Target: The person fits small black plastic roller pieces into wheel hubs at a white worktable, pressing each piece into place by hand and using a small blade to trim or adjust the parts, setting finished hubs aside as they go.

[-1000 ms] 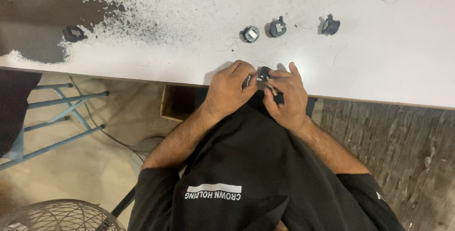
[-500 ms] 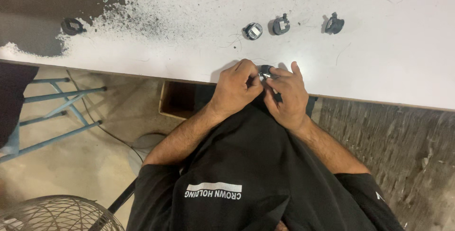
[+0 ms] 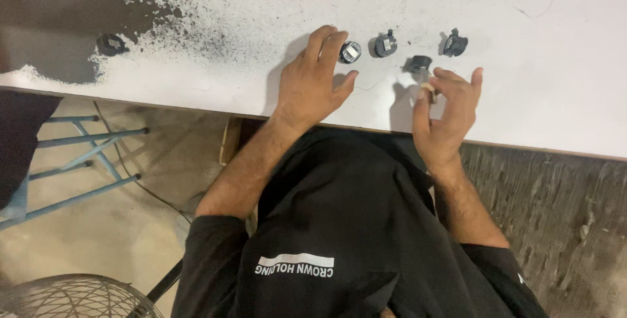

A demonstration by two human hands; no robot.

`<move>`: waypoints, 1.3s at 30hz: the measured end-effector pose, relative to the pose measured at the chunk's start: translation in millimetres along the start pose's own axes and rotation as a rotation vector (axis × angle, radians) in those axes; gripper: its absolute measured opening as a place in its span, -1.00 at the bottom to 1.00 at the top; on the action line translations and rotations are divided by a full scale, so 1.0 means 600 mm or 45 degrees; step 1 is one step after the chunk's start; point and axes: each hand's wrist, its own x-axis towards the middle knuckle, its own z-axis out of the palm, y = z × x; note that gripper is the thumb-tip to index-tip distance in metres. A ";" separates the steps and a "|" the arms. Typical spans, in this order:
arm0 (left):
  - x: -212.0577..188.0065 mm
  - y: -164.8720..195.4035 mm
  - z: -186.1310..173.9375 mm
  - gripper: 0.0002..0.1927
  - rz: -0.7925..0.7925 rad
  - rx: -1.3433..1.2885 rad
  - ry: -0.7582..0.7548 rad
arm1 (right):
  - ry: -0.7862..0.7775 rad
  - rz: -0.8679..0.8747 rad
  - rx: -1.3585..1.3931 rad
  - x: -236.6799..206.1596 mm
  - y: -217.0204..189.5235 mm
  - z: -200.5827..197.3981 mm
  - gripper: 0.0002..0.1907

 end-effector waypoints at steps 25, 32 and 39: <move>-0.061 0.066 -0.024 -0.66 0.137 -0.065 -0.279 | -0.332 -0.035 -0.145 -0.014 -0.047 0.022 -0.57; -0.078 0.053 -0.004 -0.71 0.233 0.000 -0.114 | -0.331 -0.014 -0.168 -0.013 -0.047 0.023 -0.57; -0.088 0.060 0.009 -0.80 0.090 -0.075 -0.021 | -0.143 -0.176 0.015 -0.042 -0.041 0.015 -0.68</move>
